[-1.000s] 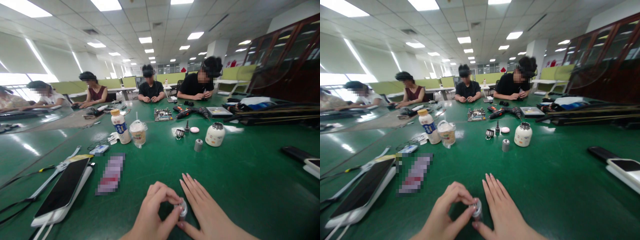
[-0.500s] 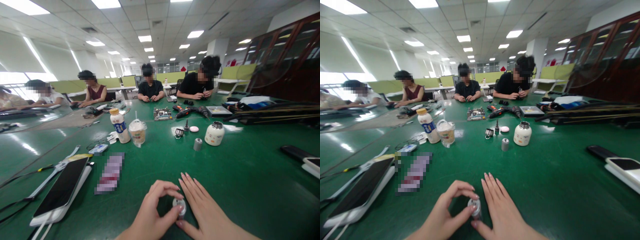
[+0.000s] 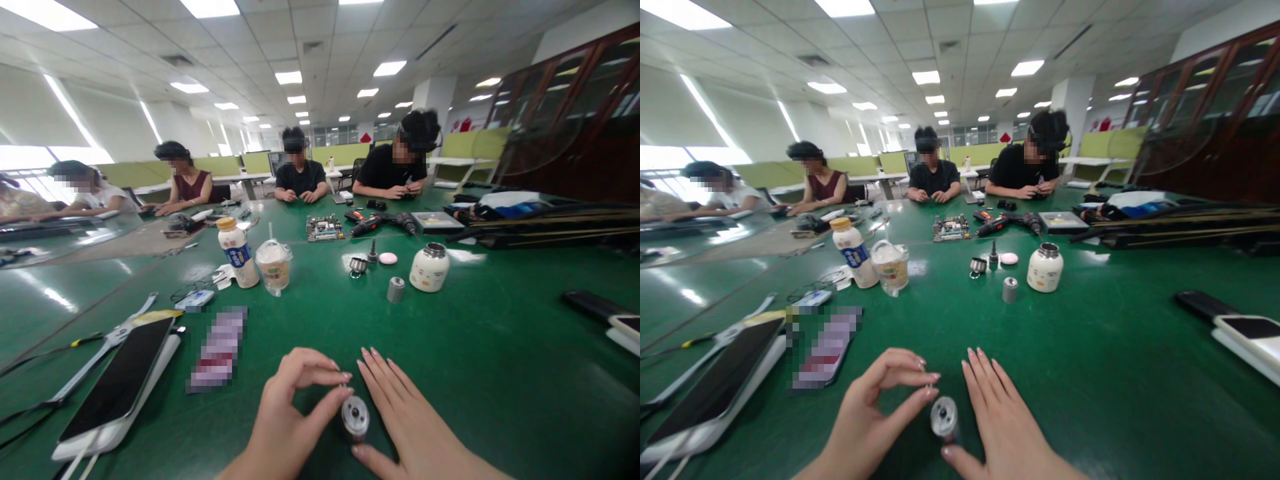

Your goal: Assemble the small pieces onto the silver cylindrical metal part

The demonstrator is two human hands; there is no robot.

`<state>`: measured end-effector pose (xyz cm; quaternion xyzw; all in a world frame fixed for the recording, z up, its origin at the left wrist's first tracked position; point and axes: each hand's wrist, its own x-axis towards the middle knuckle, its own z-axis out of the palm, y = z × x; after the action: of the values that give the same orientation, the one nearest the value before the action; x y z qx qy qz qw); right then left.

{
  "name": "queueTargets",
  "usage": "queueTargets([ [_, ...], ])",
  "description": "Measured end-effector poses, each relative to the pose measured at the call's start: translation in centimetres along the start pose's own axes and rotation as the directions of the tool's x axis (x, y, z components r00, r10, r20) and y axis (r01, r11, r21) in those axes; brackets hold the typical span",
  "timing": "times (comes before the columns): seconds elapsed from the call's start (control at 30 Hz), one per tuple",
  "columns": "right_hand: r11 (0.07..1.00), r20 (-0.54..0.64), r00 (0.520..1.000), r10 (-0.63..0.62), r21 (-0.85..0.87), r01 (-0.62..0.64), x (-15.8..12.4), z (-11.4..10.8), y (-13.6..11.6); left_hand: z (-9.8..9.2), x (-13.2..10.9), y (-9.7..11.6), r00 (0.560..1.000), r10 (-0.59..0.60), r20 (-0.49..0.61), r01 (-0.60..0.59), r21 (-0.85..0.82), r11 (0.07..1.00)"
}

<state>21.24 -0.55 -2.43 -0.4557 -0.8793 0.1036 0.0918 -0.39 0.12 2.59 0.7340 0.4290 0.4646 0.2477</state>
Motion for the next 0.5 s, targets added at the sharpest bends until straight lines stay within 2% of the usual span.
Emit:
queueTargets([
  [0.13,1.000,0.013,1.000,0.001,0.006,-0.002,0.0,-0.3,-0.1,-1.2,1.9,-2.8,0.990,-0.133,-0.053,0.140,0.156,0.978],
  [0.3,1.000,-0.009,1.000,-0.008,0.020,0.008,0.0,-0.3,0.0,-1.4,2.6,-6.2,0.991,-0.098,0.092,0.058,0.369,0.928],
  [0.4,1.000,-0.035,0.999,-0.015,0.019,0.016,-0.1,-0.2,0.0,-1.2,2.3,-6.2,0.997,-0.047,0.062,0.019,0.395,0.918],
  [0.5,1.000,-0.025,1.000,-0.003,0.004,0.004,-0.2,-0.1,0.0,-0.9,1.7,-4.5,1.000,0.013,-0.013,-0.009,0.288,0.958],
])
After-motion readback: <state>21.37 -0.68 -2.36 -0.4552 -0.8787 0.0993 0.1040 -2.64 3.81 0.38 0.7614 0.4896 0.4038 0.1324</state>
